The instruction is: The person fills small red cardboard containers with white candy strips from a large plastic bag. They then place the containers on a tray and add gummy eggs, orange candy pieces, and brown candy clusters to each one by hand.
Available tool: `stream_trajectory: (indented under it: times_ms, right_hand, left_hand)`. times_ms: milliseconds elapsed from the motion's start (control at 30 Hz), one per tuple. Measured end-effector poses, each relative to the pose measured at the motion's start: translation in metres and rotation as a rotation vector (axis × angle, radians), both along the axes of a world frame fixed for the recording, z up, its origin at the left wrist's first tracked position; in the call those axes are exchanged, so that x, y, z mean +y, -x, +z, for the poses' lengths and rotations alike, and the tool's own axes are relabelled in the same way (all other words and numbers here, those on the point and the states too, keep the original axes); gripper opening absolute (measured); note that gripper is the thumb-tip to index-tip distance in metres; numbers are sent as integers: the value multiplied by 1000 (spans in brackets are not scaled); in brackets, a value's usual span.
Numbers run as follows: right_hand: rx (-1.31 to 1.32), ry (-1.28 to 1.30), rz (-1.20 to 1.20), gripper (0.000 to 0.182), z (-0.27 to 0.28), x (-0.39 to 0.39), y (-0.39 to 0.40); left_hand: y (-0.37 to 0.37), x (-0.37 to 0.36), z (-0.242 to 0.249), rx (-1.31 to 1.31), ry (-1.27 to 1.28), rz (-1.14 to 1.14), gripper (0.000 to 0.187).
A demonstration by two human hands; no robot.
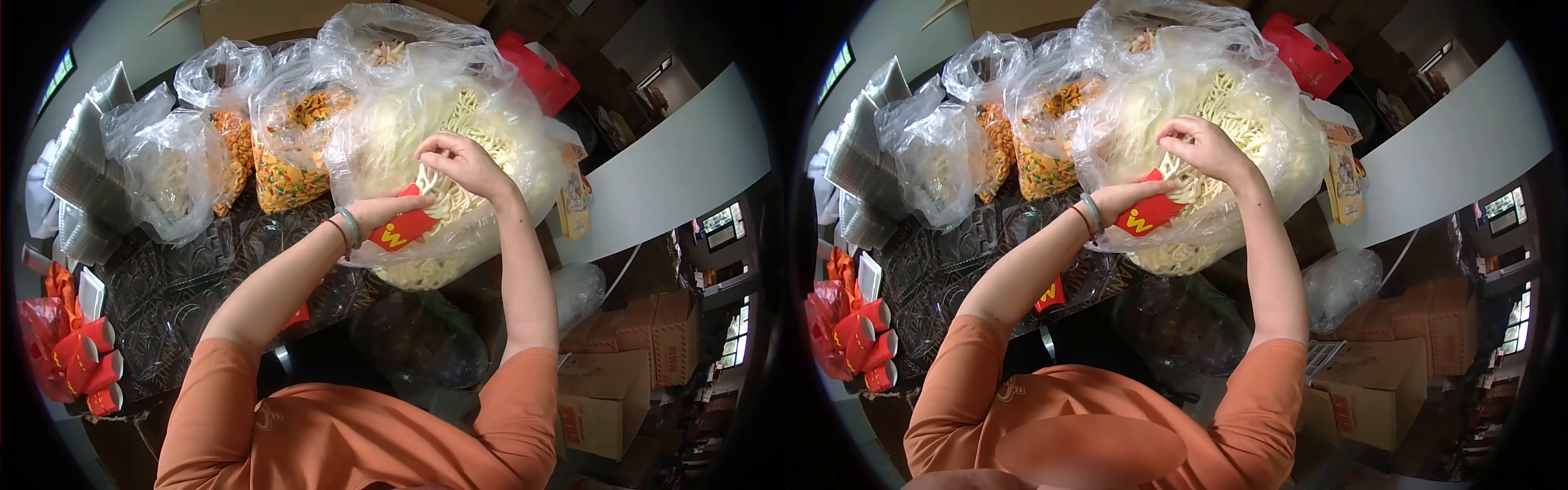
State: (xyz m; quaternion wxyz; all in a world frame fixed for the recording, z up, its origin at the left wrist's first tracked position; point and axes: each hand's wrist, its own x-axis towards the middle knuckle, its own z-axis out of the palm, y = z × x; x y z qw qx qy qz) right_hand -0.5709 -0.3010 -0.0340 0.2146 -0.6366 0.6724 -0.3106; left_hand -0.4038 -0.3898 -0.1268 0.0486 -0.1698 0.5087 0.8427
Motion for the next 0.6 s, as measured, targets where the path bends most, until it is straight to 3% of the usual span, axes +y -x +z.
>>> stream_trajectory:
  times_ms: [100, 133, 200, 267, 367, 433, 500, 567, 600]
  right_hand:
    - [-212, -115, 157, 30, -16, -9, -1]
    - [-222, -300, 133, 36, -9, -8, -1]
    - [-283, -480, -185, 37, 14, 11, -13]
    - [-331, -503, -206, 31, 3, 20, 3]
    - [-411, -259, -72, 23, -26, 29, 17]
    - [-246, -105, -78, 21, -25, 30, -9]
    - [-366, -118, -88, 18, -34, 30, -29]
    - [104, 258, -150, 14, -38, 34, -40]
    - [51, 391, -233, 13, -43, 35, -44]
  left_hand:
    - [-1, 1, -3, 40, -16, -78, 52]
    - [-2, 0, -3, 92, -64, -77, 52]
    - [-8, -5, -1, 112, -100, -15, 52]
    - [-13, -11, -3, 142, -143, 67, 52]
    - [-13, -6, -7, 181, -133, 61, 49]
    - [-8, 2, -10, 192, -134, 74, 46]
    - [-3, 9, -11, 211, -171, 140, 43]
    - [-6, 12, -13, 197, -179, 240, 47]
    - [-8, 13, -12, 182, -186, 339, 51]
